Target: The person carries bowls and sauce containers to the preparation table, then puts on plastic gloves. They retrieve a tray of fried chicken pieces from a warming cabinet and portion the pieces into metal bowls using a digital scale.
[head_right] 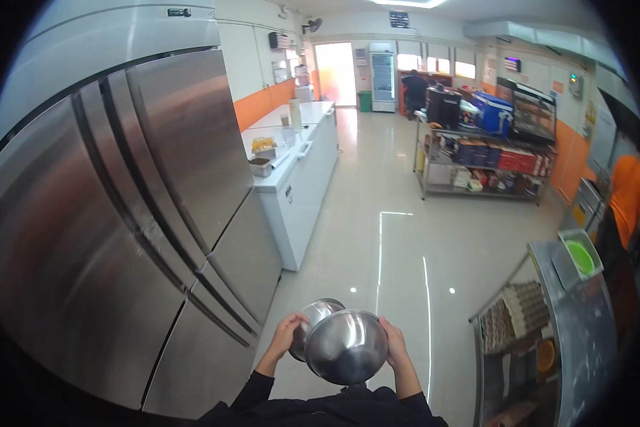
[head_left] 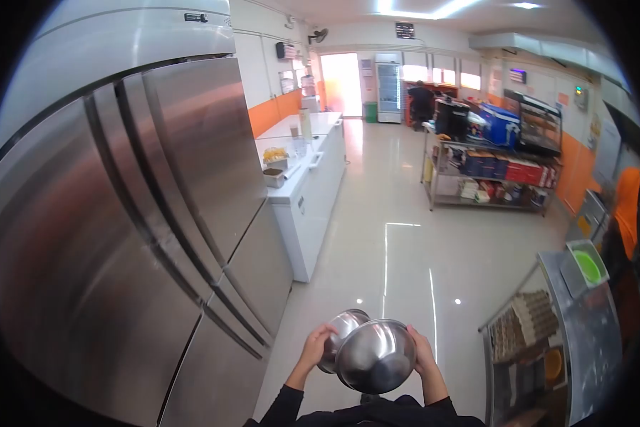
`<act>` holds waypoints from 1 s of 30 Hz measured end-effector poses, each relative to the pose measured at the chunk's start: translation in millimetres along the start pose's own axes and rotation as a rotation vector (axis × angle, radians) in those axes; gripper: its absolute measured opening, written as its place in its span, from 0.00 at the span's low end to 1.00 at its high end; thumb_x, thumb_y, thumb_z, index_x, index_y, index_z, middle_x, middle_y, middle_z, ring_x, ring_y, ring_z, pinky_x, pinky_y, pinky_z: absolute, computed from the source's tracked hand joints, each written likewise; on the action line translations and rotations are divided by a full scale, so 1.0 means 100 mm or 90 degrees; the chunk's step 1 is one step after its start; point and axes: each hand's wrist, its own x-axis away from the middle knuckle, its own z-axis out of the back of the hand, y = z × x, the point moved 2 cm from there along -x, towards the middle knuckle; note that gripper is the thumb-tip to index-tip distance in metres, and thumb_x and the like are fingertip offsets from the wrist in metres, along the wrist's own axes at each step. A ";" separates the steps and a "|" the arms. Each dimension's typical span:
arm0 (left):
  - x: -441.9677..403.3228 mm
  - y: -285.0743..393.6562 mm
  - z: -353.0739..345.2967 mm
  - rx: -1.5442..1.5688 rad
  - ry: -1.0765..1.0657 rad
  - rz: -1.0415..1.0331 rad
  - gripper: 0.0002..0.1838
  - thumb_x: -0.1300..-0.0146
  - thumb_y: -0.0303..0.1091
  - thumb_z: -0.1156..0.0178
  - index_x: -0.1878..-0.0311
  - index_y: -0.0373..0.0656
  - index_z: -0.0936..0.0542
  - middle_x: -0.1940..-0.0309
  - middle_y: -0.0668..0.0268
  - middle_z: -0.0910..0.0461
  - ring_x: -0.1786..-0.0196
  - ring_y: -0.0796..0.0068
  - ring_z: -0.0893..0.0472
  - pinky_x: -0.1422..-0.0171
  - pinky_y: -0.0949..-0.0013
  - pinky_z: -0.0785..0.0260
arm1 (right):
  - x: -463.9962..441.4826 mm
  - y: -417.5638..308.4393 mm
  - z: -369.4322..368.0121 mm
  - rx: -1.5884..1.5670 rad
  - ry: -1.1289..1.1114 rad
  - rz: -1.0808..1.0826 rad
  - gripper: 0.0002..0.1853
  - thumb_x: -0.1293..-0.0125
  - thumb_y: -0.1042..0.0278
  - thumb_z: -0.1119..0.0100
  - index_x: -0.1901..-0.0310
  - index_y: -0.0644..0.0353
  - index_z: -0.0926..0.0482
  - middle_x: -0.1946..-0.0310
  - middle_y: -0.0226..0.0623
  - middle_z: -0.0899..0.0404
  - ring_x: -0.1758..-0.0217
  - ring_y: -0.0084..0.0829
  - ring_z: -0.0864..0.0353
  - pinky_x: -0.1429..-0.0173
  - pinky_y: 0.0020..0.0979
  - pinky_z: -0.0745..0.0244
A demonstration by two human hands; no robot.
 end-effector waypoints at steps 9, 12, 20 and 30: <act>-2.27 -0.13 0.55 0.039 0.122 0.139 0.19 0.33 0.43 0.54 0.66 0.36 0.22 0.68 0.75 0.26 0.66 0.87 0.32 0.60 0.81 0.41 | -3.09 -0.67 -1.28 0.079 -0.149 -0.103 0.17 0.35 0.55 0.49 0.65 0.63 0.23 0.72 0.28 0.23 0.71 0.17 0.27 0.66 0.20 0.31; -3.11 -0.26 0.77 0.068 0.257 0.109 0.18 0.33 0.42 0.52 0.71 0.36 0.25 0.75 0.77 0.30 0.70 0.88 0.34 0.63 0.81 0.40 | -4.11 -0.61 -1.63 0.097 -0.197 -0.093 0.16 0.36 0.55 0.49 0.64 0.62 0.22 0.71 0.27 0.23 0.70 0.16 0.28 0.66 0.19 0.33; -5.14 0.00 1.51 -0.213 0.287 -0.056 0.15 0.34 0.37 0.54 0.71 0.37 0.26 0.84 0.67 0.34 0.79 0.84 0.34 0.74 0.74 0.40 | -6.28 -0.53 -2.44 0.159 -0.191 -0.008 0.23 0.33 0.47 0.59 0.60 0.60 0.24 0.62 0.30 0.25 0.58 0.19 0.31 0.55 0.21 0.35; -6.65 0.14 1.95 -0.462 0.377 -0.020 0.13 0.51 0.40 0.35 0.73 0.40 0.25 0.81 0.67 0.27 0.81 0.68 0.27 0.76 0.71 0.36 | -9.37 -0.49 -4.06 0.406 -0.531 -0.304 0.33 0.40 0.36 0.57 0.49 0.62 0.35 0.62 0.46 0.23 0.66 0.34 0.21 0.60 0.29 0.28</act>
